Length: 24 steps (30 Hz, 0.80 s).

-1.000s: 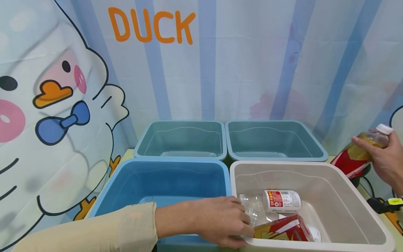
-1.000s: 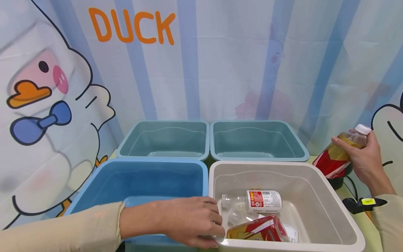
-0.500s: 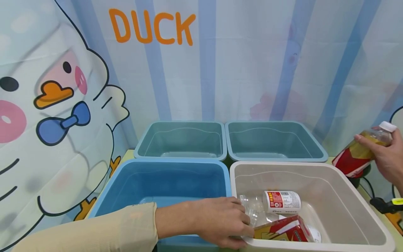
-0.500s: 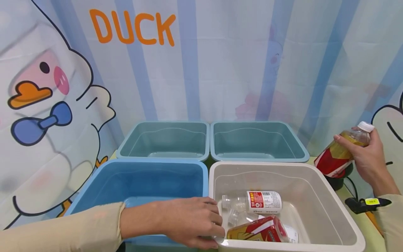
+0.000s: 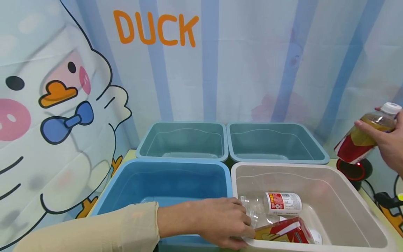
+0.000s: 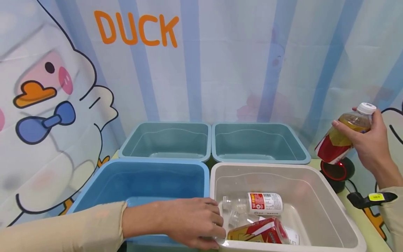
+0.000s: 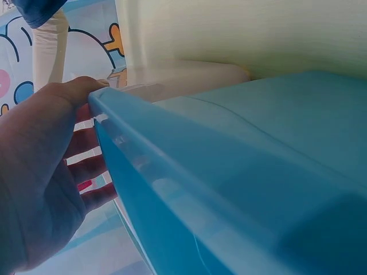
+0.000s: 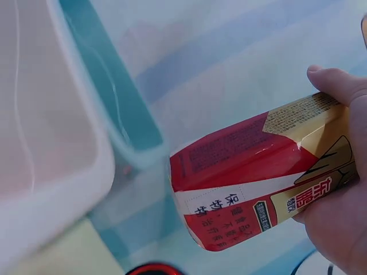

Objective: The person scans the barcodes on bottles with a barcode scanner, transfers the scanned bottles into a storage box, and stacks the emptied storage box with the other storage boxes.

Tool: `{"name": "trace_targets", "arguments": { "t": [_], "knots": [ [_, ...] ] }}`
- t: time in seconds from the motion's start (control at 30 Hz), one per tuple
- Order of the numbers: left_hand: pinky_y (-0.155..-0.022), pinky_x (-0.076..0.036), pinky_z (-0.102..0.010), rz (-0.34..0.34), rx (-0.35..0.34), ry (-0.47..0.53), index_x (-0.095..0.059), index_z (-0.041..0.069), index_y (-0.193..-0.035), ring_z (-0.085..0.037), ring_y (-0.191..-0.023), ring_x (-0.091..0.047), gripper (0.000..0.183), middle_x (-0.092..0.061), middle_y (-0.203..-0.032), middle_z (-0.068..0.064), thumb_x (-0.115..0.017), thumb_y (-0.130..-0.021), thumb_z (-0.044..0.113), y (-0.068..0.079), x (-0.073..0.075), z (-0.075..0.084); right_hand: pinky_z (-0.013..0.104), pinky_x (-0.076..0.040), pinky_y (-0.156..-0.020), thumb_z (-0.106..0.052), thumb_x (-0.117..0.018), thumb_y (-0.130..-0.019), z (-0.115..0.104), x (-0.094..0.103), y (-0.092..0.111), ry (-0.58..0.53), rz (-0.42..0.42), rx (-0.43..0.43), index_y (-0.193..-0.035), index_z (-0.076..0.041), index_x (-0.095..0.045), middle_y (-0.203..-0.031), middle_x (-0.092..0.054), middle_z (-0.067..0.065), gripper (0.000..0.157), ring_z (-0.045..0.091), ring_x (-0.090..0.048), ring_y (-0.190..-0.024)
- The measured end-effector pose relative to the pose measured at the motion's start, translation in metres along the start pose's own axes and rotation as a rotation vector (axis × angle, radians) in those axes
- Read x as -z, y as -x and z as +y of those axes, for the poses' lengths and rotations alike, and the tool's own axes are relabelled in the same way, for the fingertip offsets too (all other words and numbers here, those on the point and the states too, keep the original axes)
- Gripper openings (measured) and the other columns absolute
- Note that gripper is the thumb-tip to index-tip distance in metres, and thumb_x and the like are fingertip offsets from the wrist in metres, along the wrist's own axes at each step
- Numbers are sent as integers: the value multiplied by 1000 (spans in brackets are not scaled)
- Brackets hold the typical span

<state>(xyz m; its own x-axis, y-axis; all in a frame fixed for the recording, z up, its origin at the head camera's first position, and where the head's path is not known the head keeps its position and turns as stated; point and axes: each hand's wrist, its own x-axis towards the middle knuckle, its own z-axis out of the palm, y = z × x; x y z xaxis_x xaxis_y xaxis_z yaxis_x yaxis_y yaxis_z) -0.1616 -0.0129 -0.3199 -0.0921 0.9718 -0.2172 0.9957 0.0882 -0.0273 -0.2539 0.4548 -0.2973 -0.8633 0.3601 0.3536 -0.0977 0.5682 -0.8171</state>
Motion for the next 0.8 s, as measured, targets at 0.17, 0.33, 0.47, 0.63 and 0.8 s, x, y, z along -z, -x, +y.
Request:
{"name": "trace_targets", "arguments": {
  "t": [0.17,0.33,0.47,0.63,0.8],
  "knots": [
    [-113,-36,-26,-5,0,0,-66,30,-138,3,-112,-59,37,-67,-129,17,-54,-107,46,-1,0,-1,59,-19,-120,-46,-59,-103,-30,-6,2,12,-8,31,-163,-44,-5,-170,-15,14,81,47,-20,-151],
    [-113,-37,-27,-7,7,1,-66,30,-139,3,-113,-60,38,-68,-129,17,-56,-106,46,-1,0,0,57,-25,-119,-32,-64,-104,-56,-18,4,-34,-53,163,-158,-42,-8,-158,-29,5,79,29,-35,-136],
    [-113,-37,-26,-4,9,-3,-66,30,-140,3,-113,-60,39,-68,-129,17,-56,-106,47,0,0,0,57,-32,-116,-26,-68,-102,-76,-28,5,-49,-104,235,-153,-42,-12,-147,-35,0,77,18,-39,-124],
    [-113,-37,-26,-3,10,-2,-65,30,-140,2,-114,-60,39,-67,-130,17,-56,-106,47,1,0,0,53,-45,-107,-27,-74,-98,-103,-43,8,26,-177,284,-151,-43,-16,-148,-37,10,81,23,-43,-121],
    [-113,-36,-25,-10,15,-4,-65,31,-140,3,-113,-59,39,-67,-130,17,-56,-106,47,1,1,0,12,-48,-82,-20,-79,-95,-129,-61,9,50,-292,361,-149,-37,-20,-143,-41,12,82,21,-48,-116]
  ]
}}
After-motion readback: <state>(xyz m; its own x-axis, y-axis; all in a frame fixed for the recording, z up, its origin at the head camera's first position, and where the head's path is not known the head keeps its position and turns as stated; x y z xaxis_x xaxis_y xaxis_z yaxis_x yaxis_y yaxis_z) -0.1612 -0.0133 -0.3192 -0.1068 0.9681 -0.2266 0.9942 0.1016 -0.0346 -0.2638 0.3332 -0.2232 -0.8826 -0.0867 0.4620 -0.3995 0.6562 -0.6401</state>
